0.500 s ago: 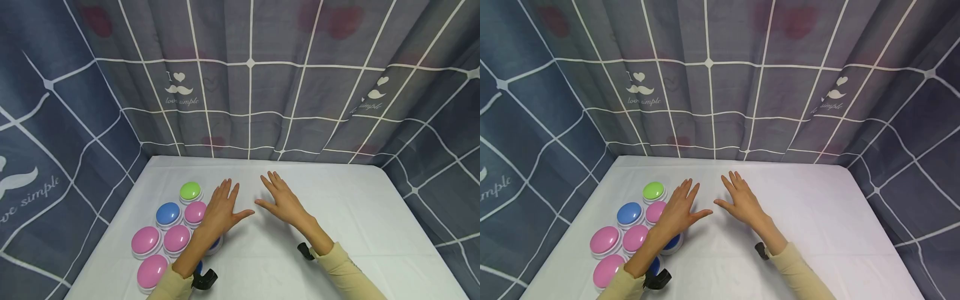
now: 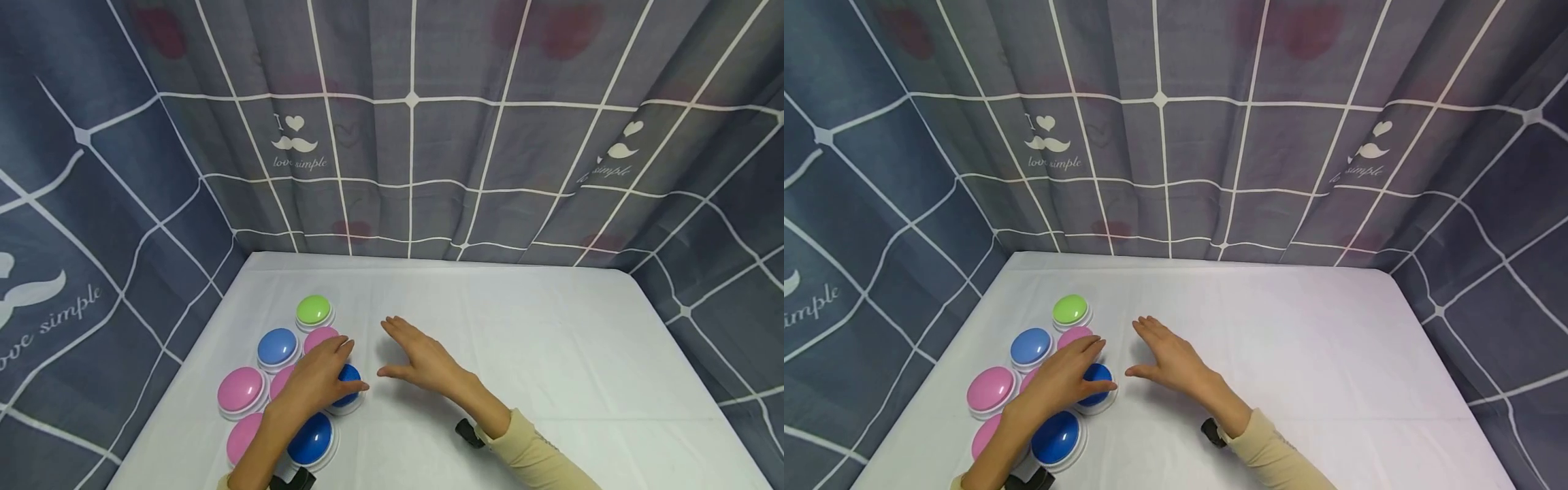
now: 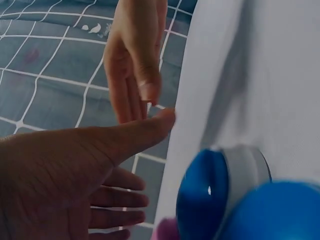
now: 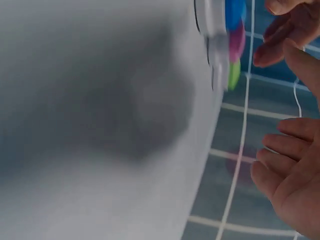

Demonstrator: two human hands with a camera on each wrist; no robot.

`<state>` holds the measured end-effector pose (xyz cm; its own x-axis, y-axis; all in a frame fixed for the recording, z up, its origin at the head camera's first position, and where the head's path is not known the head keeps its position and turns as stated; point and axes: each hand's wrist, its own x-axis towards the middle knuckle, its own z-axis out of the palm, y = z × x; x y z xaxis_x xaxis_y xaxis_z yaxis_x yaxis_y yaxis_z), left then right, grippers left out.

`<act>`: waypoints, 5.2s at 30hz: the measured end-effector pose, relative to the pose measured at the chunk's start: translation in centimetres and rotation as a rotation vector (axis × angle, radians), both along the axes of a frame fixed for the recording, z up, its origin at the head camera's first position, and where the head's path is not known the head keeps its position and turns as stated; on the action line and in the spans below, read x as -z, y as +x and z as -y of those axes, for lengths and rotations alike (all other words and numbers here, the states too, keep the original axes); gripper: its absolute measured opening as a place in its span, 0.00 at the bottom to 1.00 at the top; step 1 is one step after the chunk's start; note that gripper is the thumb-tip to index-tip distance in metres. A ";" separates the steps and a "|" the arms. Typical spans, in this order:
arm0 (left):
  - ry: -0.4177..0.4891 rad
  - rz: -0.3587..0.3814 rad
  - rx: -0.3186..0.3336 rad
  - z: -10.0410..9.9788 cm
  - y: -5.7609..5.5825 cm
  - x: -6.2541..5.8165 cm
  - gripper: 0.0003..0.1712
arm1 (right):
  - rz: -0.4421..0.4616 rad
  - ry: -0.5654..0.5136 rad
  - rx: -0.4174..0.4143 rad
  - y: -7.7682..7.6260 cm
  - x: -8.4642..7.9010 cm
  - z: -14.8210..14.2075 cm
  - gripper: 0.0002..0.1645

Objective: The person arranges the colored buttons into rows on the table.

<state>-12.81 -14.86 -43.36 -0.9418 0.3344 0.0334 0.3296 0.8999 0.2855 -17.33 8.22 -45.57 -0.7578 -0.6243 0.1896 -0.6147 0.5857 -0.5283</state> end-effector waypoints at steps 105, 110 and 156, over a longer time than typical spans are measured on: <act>0.236 0.128 0.074 -1.0 -10.5 3.0 0.40 | 0.103 -0.137 0.109 -7.0 4.4 0.4 0.54; 0.204 0.105 0.060 0.5 -9.4 1.9 0.41 | 0.116 -0.160 0.111 -6.6 3.5 1.7 0.55; 0.117 0.065 -0.027 7.6 -5.1 1.6 0.38 | 0.133 -0.143 -0.103 -4.3 5.0 10.9 0.46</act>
<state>-17.92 -22.49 -44.95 -0.9520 0.3060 0.0093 0.2828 0.8675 0.4092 -21.61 -2.72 -50.62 -0.7159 -0.6735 0.1842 -0.5865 0.4369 -0.6820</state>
